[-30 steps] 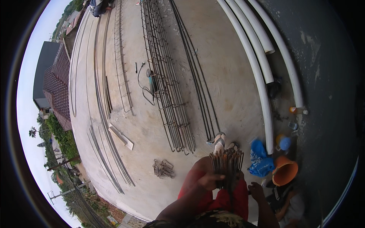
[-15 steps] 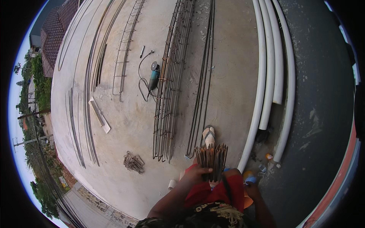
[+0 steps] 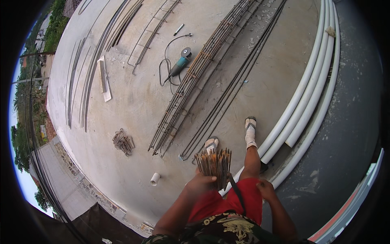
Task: The person gathers small U-shaped rebar stirrups and threads them onto a long rebar rod, then places the assembled unit onto a larger rebar cage structure. The person repeats this process, adding more stirrups to the rod and positioning them along the cage.
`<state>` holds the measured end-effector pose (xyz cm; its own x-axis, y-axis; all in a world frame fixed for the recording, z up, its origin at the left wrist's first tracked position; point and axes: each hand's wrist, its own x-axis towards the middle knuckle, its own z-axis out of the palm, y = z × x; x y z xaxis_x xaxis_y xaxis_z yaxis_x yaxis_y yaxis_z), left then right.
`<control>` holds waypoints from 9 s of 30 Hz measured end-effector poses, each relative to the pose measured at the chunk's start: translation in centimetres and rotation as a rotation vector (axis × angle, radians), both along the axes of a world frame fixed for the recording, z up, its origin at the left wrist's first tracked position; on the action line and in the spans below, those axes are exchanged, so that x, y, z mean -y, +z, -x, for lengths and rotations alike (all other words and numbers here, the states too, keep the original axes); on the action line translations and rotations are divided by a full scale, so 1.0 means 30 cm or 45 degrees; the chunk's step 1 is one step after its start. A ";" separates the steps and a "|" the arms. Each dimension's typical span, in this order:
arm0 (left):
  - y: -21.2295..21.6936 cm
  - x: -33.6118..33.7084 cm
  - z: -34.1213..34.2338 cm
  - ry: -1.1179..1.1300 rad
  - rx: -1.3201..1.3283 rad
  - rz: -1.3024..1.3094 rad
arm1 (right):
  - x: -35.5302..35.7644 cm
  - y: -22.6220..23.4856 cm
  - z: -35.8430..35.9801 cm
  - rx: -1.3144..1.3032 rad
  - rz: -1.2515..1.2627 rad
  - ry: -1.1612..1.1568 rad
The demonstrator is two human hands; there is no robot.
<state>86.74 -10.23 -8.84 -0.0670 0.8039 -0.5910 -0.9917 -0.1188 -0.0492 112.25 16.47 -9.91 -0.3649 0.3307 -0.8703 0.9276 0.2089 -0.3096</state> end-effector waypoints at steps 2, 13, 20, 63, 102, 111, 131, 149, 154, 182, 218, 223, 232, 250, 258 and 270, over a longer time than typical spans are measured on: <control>0.016 -0.032 -0.009 0.098 -0.033 0.087 | -0.079 -0.055 0.044 -0.056 -0.042 0.177; 0.061 -0.292 -0.182 0.792 0.059 0.147 | -0.558 -0.041 0.352 -0.096 -0.025 0.895; -0.002 -0.254 -0.363 1.071 0.072 0.012 | -0.555 -0.125 0.494 -0.031 -0.026 1.157; -1.353 1.130 -1.005 2.097 -0.281 0.637 | 0.979 -1.891 0.637 -0.916 -0.343 2.787; -1.828 1.185 -1.324 1.814 -0.130 0.576 | 0.988 -1.946 0.521 -0.793 -0.196 2.710; -1.824 1.178 -1.300 1.745 -0.134 0.530 | 0.975 -1.967 0.501 -0.886 -0.236 2.746; -1.867 1.122 -1.214 1.470 -0.121 0.394 | 1.005 -1.847 0.572 -1.040 -0.145 2.662; -1.882 1.111 -1.208 1.459 -0.114 0.425 | 1.004 -1.804 0.576 -1.068 -0.129 2.683; -1.877 1.102 -1.203 1.387 -0.070 0.521 | 0.995 -1.819 0.578 -1.044 -0.132 2.692; -1.882 0.999 -1.164 1.594 -0.023 0.421 | 0.985 -1.861 0.568 -0.982 -0.111 2.698; -1.849 1.118 -1.369 1.875 -0.050 0.533 | 1.369 -1.876 0.200 -0.871 0.209 2.175; -1.874 1.117 -1.384 1.845 -0.054 0.549 | 1.425 -1.840 0.068 -0.781 0.253 2.148; -1.949 1.086 -1.376 1.742 0.032 0.354 | 1.519 -1.839 -0.053 -0.575 0.329 2.031; -1.959 1.114 -1.396 1.842 -0.029 0.403 | 1.627 -1.766 -0.065 -0.379 0.544 1.889; -1.972 1.089 -1.356 1.773 -0.058 0.388 | 1.581 -1.859 -0.028 -0.387 0.466 1.918; -1.971 1.083 -1.379 1.883 0.002 0.398 | 1.566 -1.887 0.033 -0.196 0.591 1.300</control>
<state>128.12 -42.74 -67.97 -0.6783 -0.1395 -0.7214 0.0269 -0.9859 0.1653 111.27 -30.51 -66.52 -0.3933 -0.5268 -0.7536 0.3341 0.6817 -0.6509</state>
